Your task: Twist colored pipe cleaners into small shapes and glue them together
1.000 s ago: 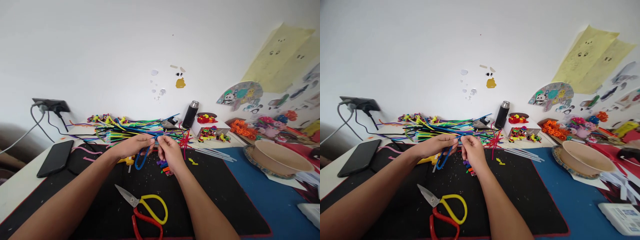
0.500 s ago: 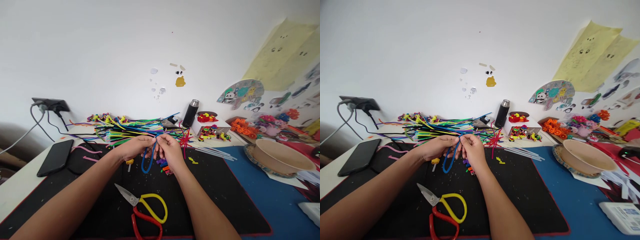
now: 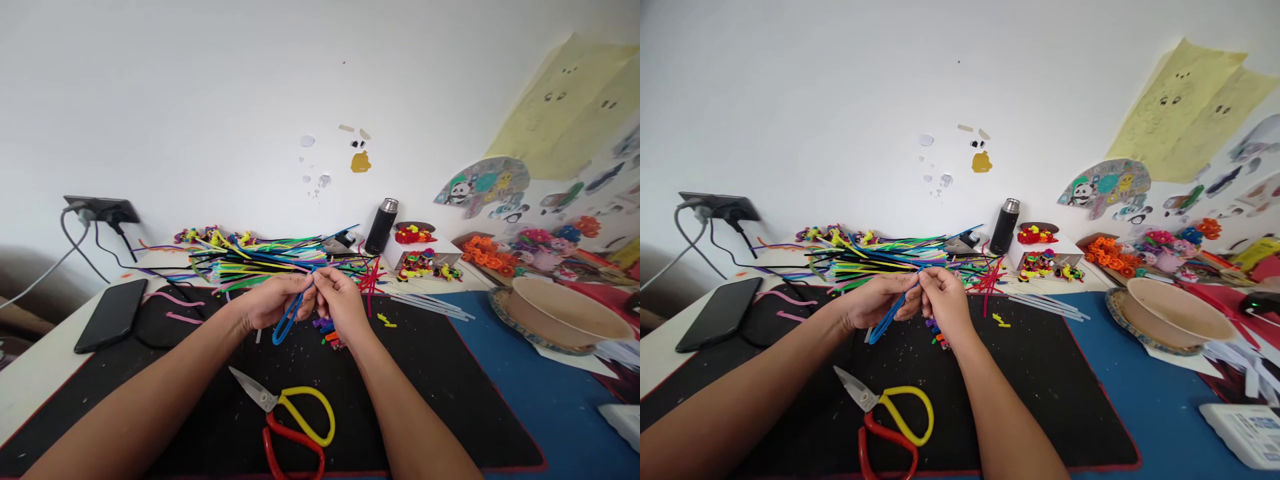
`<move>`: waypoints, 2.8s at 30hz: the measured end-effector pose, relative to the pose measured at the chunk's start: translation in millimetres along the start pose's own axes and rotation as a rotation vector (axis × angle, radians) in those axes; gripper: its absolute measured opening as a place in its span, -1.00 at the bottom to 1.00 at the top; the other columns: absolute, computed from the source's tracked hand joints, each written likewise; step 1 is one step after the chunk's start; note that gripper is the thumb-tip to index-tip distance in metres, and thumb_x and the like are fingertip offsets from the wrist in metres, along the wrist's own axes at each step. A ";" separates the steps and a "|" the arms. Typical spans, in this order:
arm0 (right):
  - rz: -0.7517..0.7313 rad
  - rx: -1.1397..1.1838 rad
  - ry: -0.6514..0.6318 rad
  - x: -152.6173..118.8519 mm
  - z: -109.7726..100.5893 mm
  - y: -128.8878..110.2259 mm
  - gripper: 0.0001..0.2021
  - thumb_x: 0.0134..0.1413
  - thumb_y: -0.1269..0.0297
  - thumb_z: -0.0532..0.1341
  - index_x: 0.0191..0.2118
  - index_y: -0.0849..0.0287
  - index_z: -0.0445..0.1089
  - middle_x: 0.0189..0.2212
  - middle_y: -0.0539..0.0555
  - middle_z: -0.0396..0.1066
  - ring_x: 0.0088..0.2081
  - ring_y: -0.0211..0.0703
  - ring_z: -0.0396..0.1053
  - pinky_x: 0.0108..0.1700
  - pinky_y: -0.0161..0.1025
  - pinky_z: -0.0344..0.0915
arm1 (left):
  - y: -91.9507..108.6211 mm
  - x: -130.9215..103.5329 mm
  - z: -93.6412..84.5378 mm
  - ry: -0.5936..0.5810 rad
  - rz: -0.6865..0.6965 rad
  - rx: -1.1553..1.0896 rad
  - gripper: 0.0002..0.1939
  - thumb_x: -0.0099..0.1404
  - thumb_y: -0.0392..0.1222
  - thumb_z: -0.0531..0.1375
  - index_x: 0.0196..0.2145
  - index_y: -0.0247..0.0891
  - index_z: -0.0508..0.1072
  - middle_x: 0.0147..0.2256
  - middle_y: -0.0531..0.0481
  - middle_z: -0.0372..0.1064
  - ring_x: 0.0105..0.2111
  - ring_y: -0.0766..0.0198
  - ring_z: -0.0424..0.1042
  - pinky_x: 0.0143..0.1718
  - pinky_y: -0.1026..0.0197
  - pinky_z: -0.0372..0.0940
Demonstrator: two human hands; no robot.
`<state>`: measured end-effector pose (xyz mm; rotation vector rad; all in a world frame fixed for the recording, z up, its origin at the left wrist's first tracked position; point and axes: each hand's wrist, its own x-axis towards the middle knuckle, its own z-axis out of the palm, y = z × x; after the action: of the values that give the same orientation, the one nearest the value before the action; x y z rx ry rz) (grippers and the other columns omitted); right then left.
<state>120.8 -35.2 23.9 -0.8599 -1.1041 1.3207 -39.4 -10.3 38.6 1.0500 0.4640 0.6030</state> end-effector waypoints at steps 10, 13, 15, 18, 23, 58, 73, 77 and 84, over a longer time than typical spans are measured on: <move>0.031 0.084 -0.012 0.9 0.5 1.6 -0.64 0.02 -0.03 0.40 -0.35 0.18 0.41 -0.77 -0.24 0.11 -0.78 -0.43 -0.01 -0.74 -0.43 -0.05 | -1.7 0.6 2.7 0.003 -0.004 0.053 -0.52 0.27 0.19 0.32 -0.48 -0.32 0.41 -0.60 -0.01 0.32 -0.58 0.30 0.29 -0.48 0.25 0.20; 0.034 0.076 -0.014 -0.9 1.6 -2.0 -0.67 0.05 0.01 0.38 -0.38 0.18 0.39 -0.77 -0.24 0.10 -0.78 -0.43 0.01 -0.72 -0.42 -0.03 | 4.6 -0.9 -1.8 0.034 -0.010 0.251 -0.46 0.27 0.28 0.29 -0.44 -0.33 0.47 -0.50 -0.09 0.43 -0.51 0.26 0.36 -0.44 0.24 0.23; 0.028 0.061 -0.032 -2.9 3.2 -4.7 -0.69 0.08 0.03 0.37 -0.40 0.17 0.37 -0.77 -0.24 0.09 -0.77 -0.42 0.03 -0.71 -0.42 -0.03 | 12.6 -3.1 -7.6 0.068 0.032 0.382 -0.46 0.28 0.29 0.28 -0.41 -0.33 0.50 -0.44 -0.10 0.46 -0.46 0.26 0.38 -0.40 0.26 0.24; 0.035 0.025 -0.070 -6.2 6.9 -7.3 -0.69 0.09 0.02 0.35 -0.39 0.16 0.35 -0.78 -0.25 0.06 -0.78 -0.41 0.04 -0.71 -0.42 -0.08 | 24.0 -6.8 -15.9 0.197 0.148 0.407 -0.53 0.26 0.23 0.34 -0.34 -0.31 0.53 -0.41 -0.02 0.43 -0.44 0.33 0.32 -0.36 0.29 0.22; 0.043 -0.025 -0.079 -8.7 11.7 -8.2 -0.69 0.09 0.01 0.34 -0.38 0.15 0.34 -0.79 -0.26 0.06 -0.79 -0.40 0.04 -0.71 -0.41 -0.11 | 30.1 -9.5 -17.4 0.254 0.133 0.374 -0.59 0.13 0.08 0.46 -0.24 -0.32 0.59 -0.40 0.00 0.42 -0.45 0.35 0.30 -0.39 0.30 0.19; 0.097 -0.103 -0.218 -8.0 6.4 1.0 -0.61 0.13 -0.14 0.32 -0.31 0.13 0.38 -0.76 -0.23 0.16 -0.76 -0.38 0.02 -0.69 -0.40 0.01 | 32.4 -9.3 -15.4 0.317 0.212 0.479 -0.66 0.06 0.02 0.49 -0.43 -0.30 0.54 -0.55 0.06 0.39 -0.53 0.36 0.27 -0.44 0.29 0.20; 0.050 0.053 -0.266 -12.1 14.5 -8.7 -0.55 0.07 -0.19 0.34 -0.42 0.12 0.35 -0.79 -0.25 0.02 -0.78 -0.40 -0.05 -0.73 -0.39 0.03 | 29.1 -12.7 -15.6 0.220 0.127 0.110 -0.70 0.01 -0.14 0.56 -0.36 -0.34 0.62 -0.51 -0.03 0.49 -0.52 0.37 0.44 -0.46 0.41 0.34; 0.091 0.098 -0.309 -13.3 14.0 -9.1 -0.56 0.09 -0.17 0.34 -0.41 0.13 0.34 -0.80 -0.26 0.02 -0.80 -0.40 -0.02 -0.73 -0.40 0.01 | 25.6 -13.5 -20.4 0.164 0.120 0.024 -0.69 0.00 -0.18 0.56 -0.30 -0.31 0.65 -0.47 -0.05 0.54 -0.49 0.32 0.52 -0.41 0.37 0.42; 0.139 0.218 -0.398 -11.2 7.9 -4.7 -0.60 0.15 -0.09 0.36 -0.40 0.16 0.35 -0.82 -0.25 0.06 -0.82 -0.40 0.00 -0.76 -0.42 -0.04 | 19.2 -9.5 -18.8 0.107 0.151 -0.001 -0.76 0.05 -0.18 0.54 -0.36 -0.32 0.63 -0.46 -0.04 0.53 -0.49 0.30 0.54 -0.39 0.34 0.44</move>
<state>115.5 -47.5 29.3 -0.5307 -1.1905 1.7438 -62.7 2.9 48.5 1.0616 0.4811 0.7961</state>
